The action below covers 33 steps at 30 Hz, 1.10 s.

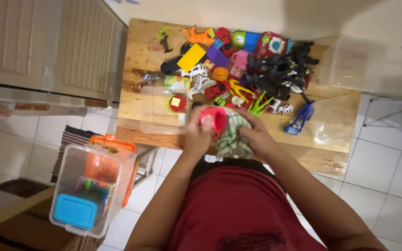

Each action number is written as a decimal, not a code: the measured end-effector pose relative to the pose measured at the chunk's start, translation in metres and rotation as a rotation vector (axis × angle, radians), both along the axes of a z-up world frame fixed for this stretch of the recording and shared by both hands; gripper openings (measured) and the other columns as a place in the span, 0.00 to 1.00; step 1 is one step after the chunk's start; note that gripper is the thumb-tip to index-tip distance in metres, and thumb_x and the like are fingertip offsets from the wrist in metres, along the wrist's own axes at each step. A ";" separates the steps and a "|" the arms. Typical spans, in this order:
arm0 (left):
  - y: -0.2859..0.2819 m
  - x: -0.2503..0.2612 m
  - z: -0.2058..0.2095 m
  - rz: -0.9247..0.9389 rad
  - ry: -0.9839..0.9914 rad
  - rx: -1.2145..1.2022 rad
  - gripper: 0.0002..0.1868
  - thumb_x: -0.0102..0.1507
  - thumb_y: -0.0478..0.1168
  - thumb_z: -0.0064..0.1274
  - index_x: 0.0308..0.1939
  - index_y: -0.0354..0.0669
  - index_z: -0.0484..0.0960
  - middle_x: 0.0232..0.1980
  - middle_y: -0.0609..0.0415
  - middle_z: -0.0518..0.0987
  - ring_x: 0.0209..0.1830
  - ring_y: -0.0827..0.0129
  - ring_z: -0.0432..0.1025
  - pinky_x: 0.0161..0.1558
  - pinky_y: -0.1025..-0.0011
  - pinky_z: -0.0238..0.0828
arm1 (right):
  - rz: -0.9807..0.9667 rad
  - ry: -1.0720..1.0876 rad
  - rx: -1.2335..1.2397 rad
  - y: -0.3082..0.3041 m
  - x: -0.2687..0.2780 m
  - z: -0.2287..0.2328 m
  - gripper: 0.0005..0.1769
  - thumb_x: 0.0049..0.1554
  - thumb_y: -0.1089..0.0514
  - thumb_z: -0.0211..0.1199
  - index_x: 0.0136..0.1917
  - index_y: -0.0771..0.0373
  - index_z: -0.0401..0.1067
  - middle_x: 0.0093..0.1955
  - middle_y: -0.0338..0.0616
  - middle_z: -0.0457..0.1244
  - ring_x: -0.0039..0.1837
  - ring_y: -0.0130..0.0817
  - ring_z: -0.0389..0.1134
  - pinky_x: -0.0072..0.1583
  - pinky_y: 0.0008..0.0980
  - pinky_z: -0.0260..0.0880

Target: The person wipes a variety of small plastic toys with a cloth, placing some into a blue container and others into a larger clear bin.

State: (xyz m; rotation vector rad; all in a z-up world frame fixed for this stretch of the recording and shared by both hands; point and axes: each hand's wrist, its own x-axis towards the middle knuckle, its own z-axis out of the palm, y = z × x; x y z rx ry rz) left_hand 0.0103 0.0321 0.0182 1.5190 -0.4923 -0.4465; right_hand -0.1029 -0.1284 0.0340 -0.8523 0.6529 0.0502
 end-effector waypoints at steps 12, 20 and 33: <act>0.070 0.033 -0.019 0.207 -0.061 -0.046 0.26 0.53 0.32 0.72 0.50 0.37 0.75 0.49 0.52 0.79 0.48 0.70 0.75 0.53 0.71 0.74 | 0.061 0.144 -0.044 0.066 0.052 0.008 0.37 0.46 0.72 0.46 0.71 0.65 0.62 0.55 0.51 0.64 0.51 0.44 0.67 0.50 0.45 0.71; 0.128 0.086 -0.034 0.321 0.028 0.227 0.27 0.52 0.37 0.73 0.49 0.36 0.74 0.47 0.53 0.78 0.41 0.70 0.75 0.44 0.72 0.76 | -0.098 0.096 0.012 0.074 0.074 -0.018 0.34 0.45 0.68 0.45 0.67 0.62 0.63 0.56 0.50 0.65 0.55 0.44 0.68 0.55 0.43 0.73; 0.121 0.135 -0.126 -0.075 -0.326 0.744 0.31 0.55 0.36 0.59 0.62 0.36 0.69 0.53 0.38 0.71 0.52 0.43 0.69 0.51 0.55 0.70 | -0.039 0.229 0.051 0.085 0.072 -0.029 0.31 0.57 0.56 0.54 0.73 0.64 0.59 0.64 0.51 0.64 0.59 0.42 0.68 0.58 0.40 0.70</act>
